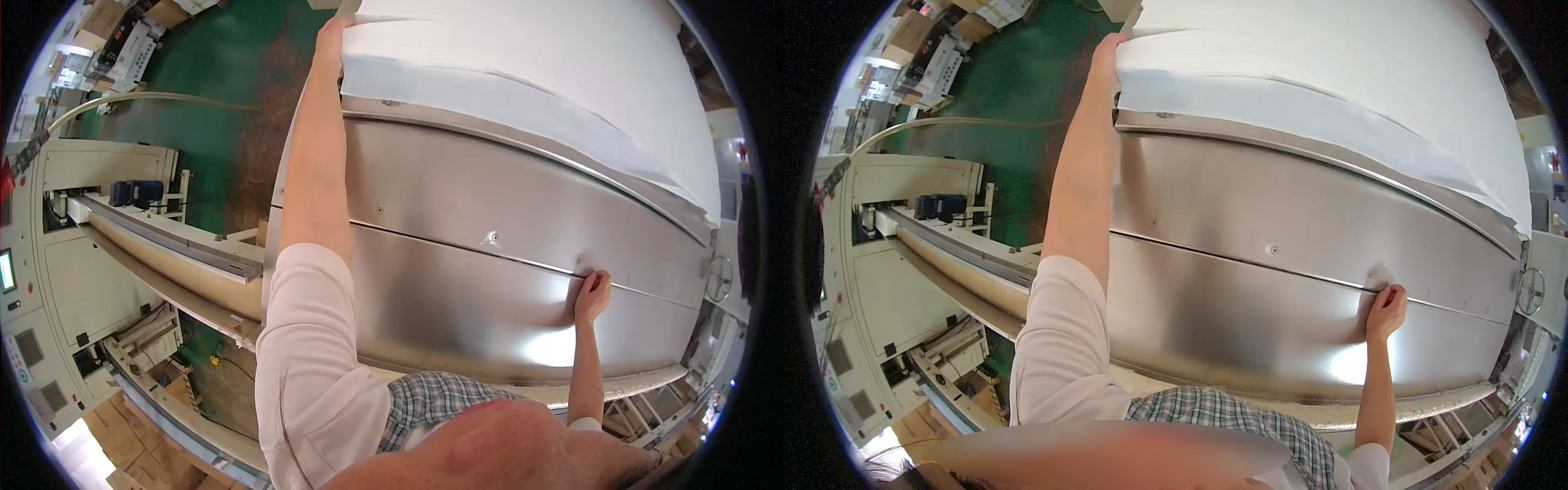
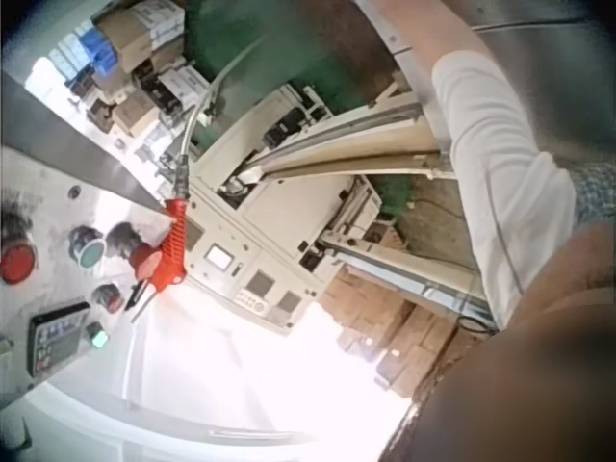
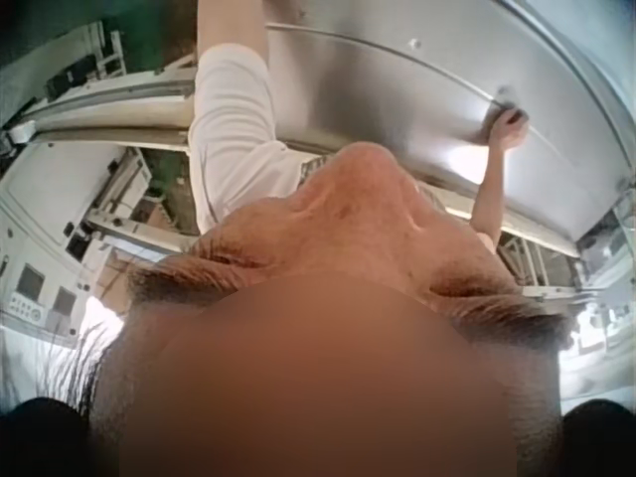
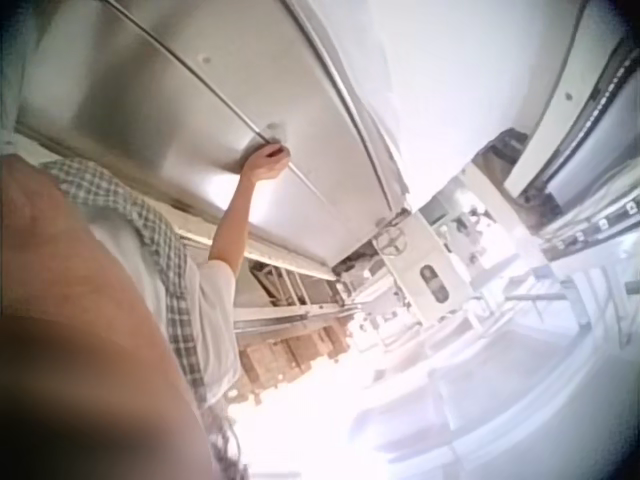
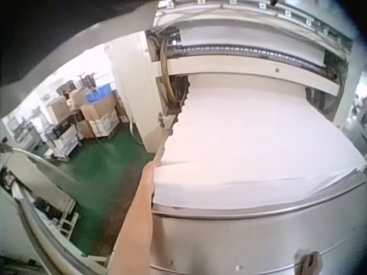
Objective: Operating a paper mill machine to unroll, align, and cut large sheets of material.
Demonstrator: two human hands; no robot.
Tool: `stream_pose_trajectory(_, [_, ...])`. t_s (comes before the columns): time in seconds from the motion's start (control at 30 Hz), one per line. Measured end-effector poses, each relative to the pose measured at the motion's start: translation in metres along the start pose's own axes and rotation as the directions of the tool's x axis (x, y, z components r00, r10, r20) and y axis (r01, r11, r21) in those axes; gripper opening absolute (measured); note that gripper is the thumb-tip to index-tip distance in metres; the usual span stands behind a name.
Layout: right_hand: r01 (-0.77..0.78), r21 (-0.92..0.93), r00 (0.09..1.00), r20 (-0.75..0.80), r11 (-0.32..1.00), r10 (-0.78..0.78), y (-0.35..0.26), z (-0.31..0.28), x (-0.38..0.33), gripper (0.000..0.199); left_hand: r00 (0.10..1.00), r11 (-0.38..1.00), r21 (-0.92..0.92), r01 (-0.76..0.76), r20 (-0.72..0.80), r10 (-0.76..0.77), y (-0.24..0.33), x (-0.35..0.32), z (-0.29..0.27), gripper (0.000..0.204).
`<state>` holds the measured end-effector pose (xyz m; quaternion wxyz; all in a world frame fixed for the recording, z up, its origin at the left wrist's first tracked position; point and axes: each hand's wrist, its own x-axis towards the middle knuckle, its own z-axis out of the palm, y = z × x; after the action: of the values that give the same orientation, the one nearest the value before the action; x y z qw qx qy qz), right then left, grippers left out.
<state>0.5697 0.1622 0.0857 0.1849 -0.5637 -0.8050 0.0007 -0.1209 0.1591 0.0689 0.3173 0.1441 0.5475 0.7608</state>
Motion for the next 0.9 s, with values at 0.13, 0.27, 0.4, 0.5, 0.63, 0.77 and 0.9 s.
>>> stream_pose_trajectory(0.13, [-0.013,0.025,1.000,-0.009,1.000,0.013,-0.002,0.003,0.000,0.009,0.993,0.819,0.561,-0.119,0.061,0.102,0.022,-0.012,-0.004,0.031])
stream_pose_trajectory(0.27, [-0.019,0.015,1.000,-0.023,1.000,0.019,-0.002,-0.003,-0.001,0.008,0.920,0.032,0.919,-0.392,0.391,0.031,0.039,-0.019,0.047,0.056])
stream_pose_trajectory(0.4, [-0.022,0.041,1.000,-0.018,0.999,0.022,-0.007,0.000,-0.002,0.008,0.848,-0.053,0.869,-0.492,0.465,-0.255,0.032,-0.030,0.125,0.076])
stream_pose_trajectory(0.5, [-0.015,0.037,0.999,-0.037,0.999,0.016,-0.006,0.002,-0.002,0.010,0.794,-0.064,0.828,-0.557,0.508,-0.334,0.014,-0.052,0.177,0.087])
stream_pose_trajectory(0.63, [-0.139,0.093,0.990,0.047,0.986,0.135,-0.014,-0.005,0.008,0.010,0.704,-0.041,0.767,-0.640,0.564,-0.431,0.011,-0.069,0.189,0.098])
stream_pose_trajectory(0.77, [0.045,0.314,0.985,0.145,0.948,-0.095,-0.044,0.005,0.095,0.016,0.760,-0.278,0.707,-0.650,0.607,-0.233,0.005,-0.093,0.196,0.093])
stream_pose_trajectory(0.9, [0.381,0.538,0.891,0.004,0.752,-0.455,-0.211,0.025,0.188,0.023,0.826,-0.295,0.772,-0.563,0.525,-0.205,0.008,-0.113,0.165,0.084])
